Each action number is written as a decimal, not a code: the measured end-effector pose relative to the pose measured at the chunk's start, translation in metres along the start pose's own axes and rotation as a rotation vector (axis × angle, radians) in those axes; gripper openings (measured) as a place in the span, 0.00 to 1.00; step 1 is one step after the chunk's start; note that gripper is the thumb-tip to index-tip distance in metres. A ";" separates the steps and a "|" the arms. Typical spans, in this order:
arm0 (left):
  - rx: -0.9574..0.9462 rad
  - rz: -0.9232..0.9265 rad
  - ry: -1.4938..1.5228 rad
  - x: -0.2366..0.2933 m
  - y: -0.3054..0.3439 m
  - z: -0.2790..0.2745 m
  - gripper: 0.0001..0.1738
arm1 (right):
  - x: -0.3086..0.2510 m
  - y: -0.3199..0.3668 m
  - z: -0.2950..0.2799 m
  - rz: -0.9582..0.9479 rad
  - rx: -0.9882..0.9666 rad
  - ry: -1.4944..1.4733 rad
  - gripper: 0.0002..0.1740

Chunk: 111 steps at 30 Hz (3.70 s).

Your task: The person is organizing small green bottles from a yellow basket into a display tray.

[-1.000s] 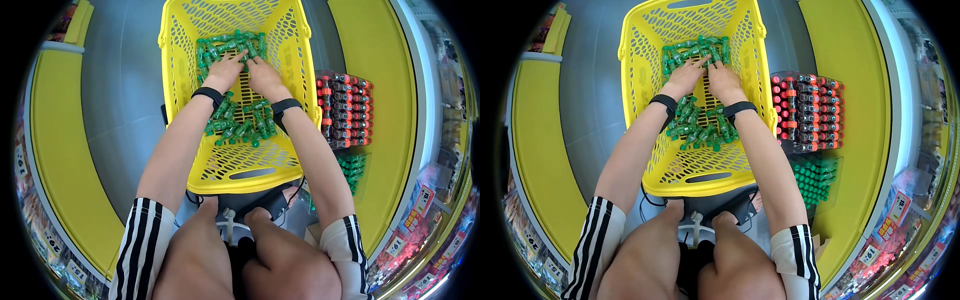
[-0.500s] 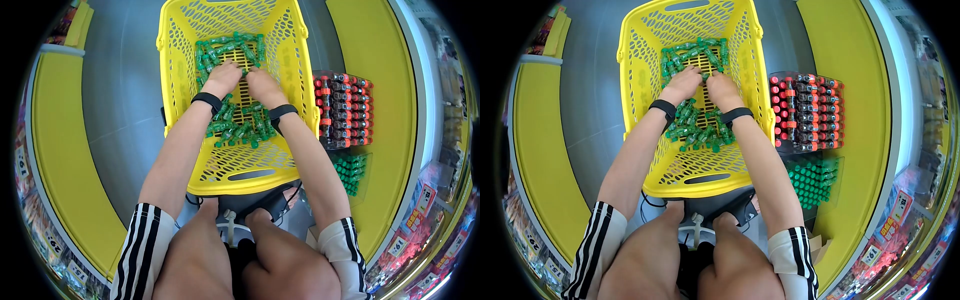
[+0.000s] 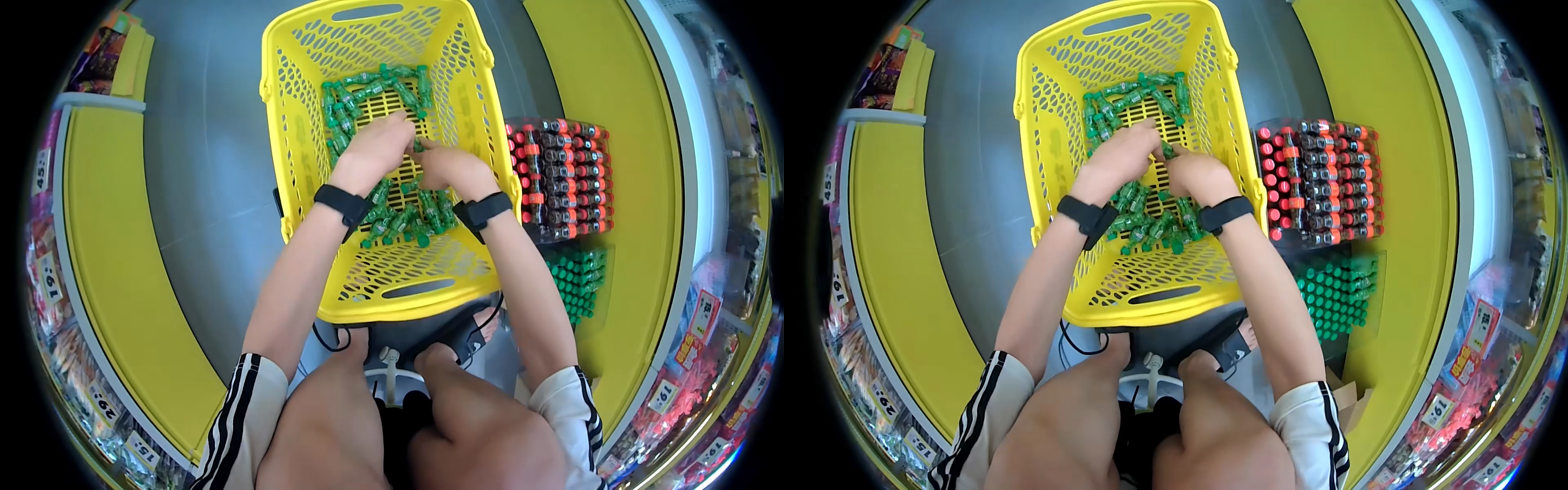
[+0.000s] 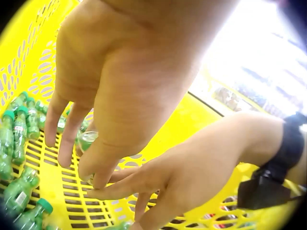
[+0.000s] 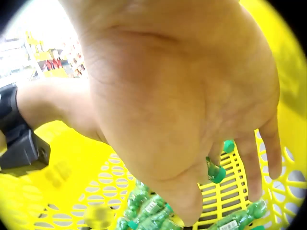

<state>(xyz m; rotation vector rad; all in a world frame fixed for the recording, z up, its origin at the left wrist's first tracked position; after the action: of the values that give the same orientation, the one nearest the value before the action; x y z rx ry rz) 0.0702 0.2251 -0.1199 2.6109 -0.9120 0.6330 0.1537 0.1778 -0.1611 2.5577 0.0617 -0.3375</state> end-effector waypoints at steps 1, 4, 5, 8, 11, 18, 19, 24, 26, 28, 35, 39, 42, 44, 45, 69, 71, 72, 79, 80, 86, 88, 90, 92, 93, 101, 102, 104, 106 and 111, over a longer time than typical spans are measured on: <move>0.060 0.034 0.045 0.010 0.007 -0.013 0.12 | -0.005 0.013 -0.010 -0.010 -0.039 -0.019 0.24; 0.151 0.091 0.154 0.025 0.018 -0.040 0.08 | -0.007 0.041 -0.023 -0.061 0.000 -0.031 0.22; 0.090 0.083 0.182 0.029 0.022 -0.045 0.07 | -0.009 0.055 -0.032 -0.076 0.057 -0.062 0.21; 0.081 0.131 0.275 0.041 0.041 -0.061 0.08 | -0.022 0.100 -0.067 -0.135 0.212 -0.168 0.17; -0.089 0.226 0.302 0.067 0.054 -0.064 0.12 | -0.024 0.142 -0.077 -0.234 0.371 -0.261 0.12; 0.058 0.436 0.511 0.139 0.078 -0.085 0.22 | -0.013 0.234 -0.100 -0.123 0.535 -0.394 0.05; 0.030 0.437 0.484 0.146 0.078 -0.084 0.24 | -0.008 0.241 -0.100 -0.102 0.559 -0.414 0.04; -0.065 0.494 0.534 0.197 0.079 -0.064 0.25 | 0.023 0.289 -0.084 -0.026 0.637 -0.561 0.06; -0.044 0.551 0.551 0.217 0.080 -0.059 0.27 | 0.031 0.302 -0.077 -0.015 0.661 -0.561 0.06; -0.041 0.572 0.517 0.230 0.079 -0.060 0.28 | 0.038 0.311 -0.069 0.030 0.653 -0.701 0.06; -0.024 0.552 0.596 0.304 0.074 -0.035 0.20 | 0.095 0.360 -0.040 0.206 0.993 -0.766 0.19; 0.152 0.668 0.587 0.351 0.076 -0.015 0.16 | 0.133 0.388 -0.015 0.492 1.096 -0.874 0.27; 0.028 0.652 0.643 0.382 0.079 0.020 0.15 | 0.150 0.406 -0.004 0.553 1.096 -0.819 0.31; 0.056 0.738 0.580 0.402 0.084 0.046 0.16 | 0.164 0.421 0.010 0.597 1.105 -0.756 0.34; 0.048 0.743 0.582 0.411 0.085 0.061 0.16 | 0.182 0.432 0.035 0.682 1.130 -0.793 0.36; -0.197 0.983 0.304 0.478 0.117 0.232 0.30 | 0.312 0.498 0.151 1.254 1.141 -0.797 0.32; -0.212 0.907 0.286 0.472 0.117 0.228 0.25 | 0.326 0.495 0.158 1.296 1.108 -0.850 0.36; -0.215 0.908 0.286 0.471 0.121 0.229 0.25 | 0.332 0.494 0.160 1.298 1.107 -0.851 0.36; -0.254 0.881 0.207 0.458 0.131 0.252 0.23 | 0.353 0.481 0.168 1.300 1.119 -0.839 0.37; -0.254 0.890 0.198 0.458 0.131 0.254 0.24 | 0.350 0.480 0.166 1.305 1.147 -0.892 0.36; -0.273 0.911 0.200 0.454 0.128 0.257 0.39 | 0.339 0.482 0.153 1.307 1.214 -0.936 0.33; -0.288 0.905 0.200 0.455 0.129 0.258 0.40 | 0.338 0.482 0.154 1.313 1.243 -0.958 0.34; -0.305 0.900 0.202 0.455 0.129 0.260 0.41 | 0.339 0.484 0.157 1.321 1.271 -0.979 0.34; -0.294 0.888 0.206 0.456 0.129 0.261 0.41 | 0.341 0.485 0.158 1.306 1.305 -0.973 0.34; -0.295 0.887 0.207 0.456 0.128 0.261 0.41 | 0.343 0.484 0.162 1.306 1.304 -0.973 0.34; -0.308 0.886 0.241 0.457 0.122 0.258 0.40 | 0.347 0.481 0.167 1.260 1.367 -1.036 0.32; -0.308 0.886 0.241 0.458 0.123 0.258 0.40 | 0.349 0.480 0.169 1.260 1.368 -1.036 0.32; -0.289 0.891 0.234 0.458 0.124 0.257 0.39 | 0.351 0.477 0.174 1.227 1.389 -1.081 0.31; -0.277 0.900 0.218 0.457 0.126 0.261 0.40 | 0.351 0.476 0.175 1.235 1.395 -1.087 0.31; -0.282 0.896 0.229 0.457 0.126 0.258 0.40 | 0.350 0.476 0.176 1.240 1.410 -1.095 0.31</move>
<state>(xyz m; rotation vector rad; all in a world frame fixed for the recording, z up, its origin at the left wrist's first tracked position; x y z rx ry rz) 0.3882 -0.2108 -0.0967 1.7464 -1.9208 0.8889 0.5064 -0.3280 -0.1443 2.2830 -2.7269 -1.4599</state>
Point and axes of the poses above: each hand's wrist, its own y-axis away from the middle knuckle, its own z-axis out of the palm, x = y × z, the point moved 10 cm from there along -y, towards the middle knuckle, and after that the axes turned 11 degrees about x, right-handed, at the moved point
